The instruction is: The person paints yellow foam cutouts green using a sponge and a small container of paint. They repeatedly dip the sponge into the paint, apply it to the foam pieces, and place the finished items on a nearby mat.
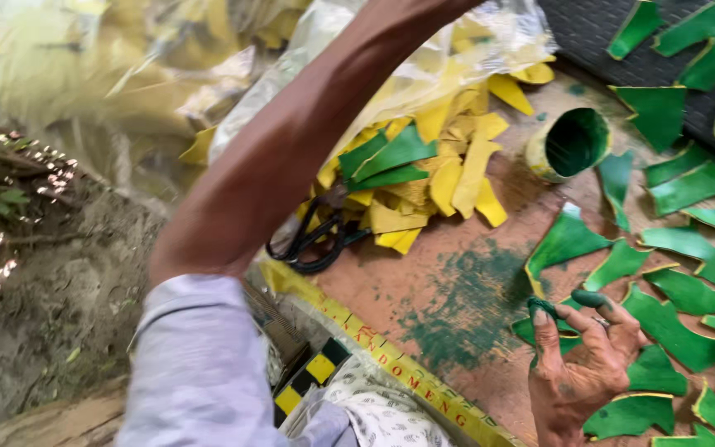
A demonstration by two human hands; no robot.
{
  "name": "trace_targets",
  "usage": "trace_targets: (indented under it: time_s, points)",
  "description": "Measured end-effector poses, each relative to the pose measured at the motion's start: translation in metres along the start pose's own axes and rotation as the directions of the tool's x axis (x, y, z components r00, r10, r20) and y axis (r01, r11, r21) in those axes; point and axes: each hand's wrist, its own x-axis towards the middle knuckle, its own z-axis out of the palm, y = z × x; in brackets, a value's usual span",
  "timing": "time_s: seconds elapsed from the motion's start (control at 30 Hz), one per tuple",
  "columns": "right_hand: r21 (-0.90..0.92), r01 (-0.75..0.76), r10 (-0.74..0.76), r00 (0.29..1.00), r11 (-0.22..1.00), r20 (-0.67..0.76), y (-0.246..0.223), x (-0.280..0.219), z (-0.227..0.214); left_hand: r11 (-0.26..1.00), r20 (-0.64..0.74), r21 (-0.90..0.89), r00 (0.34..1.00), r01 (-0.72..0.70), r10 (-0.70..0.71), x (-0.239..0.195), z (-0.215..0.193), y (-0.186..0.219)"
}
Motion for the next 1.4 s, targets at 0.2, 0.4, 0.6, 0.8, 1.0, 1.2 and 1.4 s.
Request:
trace_targets:
  time_s: [0.2,0.4,0.6,0.8,1.0,1.2,1.4]
  points:
    - [0.050,0.040,-0.042,0.998,0.998,0.039,-0.013,-0.010,0.003,0.992,0.320,0.128,0.947,-0.022,-0.020,-0.097,-0.098,0.046]
    - [0.034,0.071,-0.072,0.996,0.997,0.046,-0.026,-0.018,0.001,0.970,0.088,0.223,0.993,-0.097,0.079,-0.171,-0.109,0.040]
    - [-0.014,0.078,-0.077,0.997,0.997,0.027,-0.032,-0.026,-0.004,0.955,0.117,0.281,0.991,-0.097,0.067,-0.180,-0.094,0.028]
    - [0.225,0.020,-0.018,1.000,0.974,-0.013,-0.038,-0.032,-0.008,0.999,0.119,-0.030,0.993,0.015,-0.012,-0.216,-0.103,0.076]
    - [0.418,-0.109,0.065,0.991,0.902,0.119,-0.035,-0.038,0.017,0.938,0.200,-0.253,0.961,0.237,-0.189,-0.296,-0.066,0.145]
    - [0.455,-0.176,-0.009,0.927,0.873,0.376,-0.029,-0.038,0.060,0.920,0.184,-0.239,0.944,0.312,-0.272,-0.323,-0.059,0.152]
    - [0.141,0.096,-0.146,0.903,0.985,0.405,-0.036,-0.045,0.069,0.846,0.127,-0.392,0.932,0.361,-0.339,-0.340,-0.072,0.144]
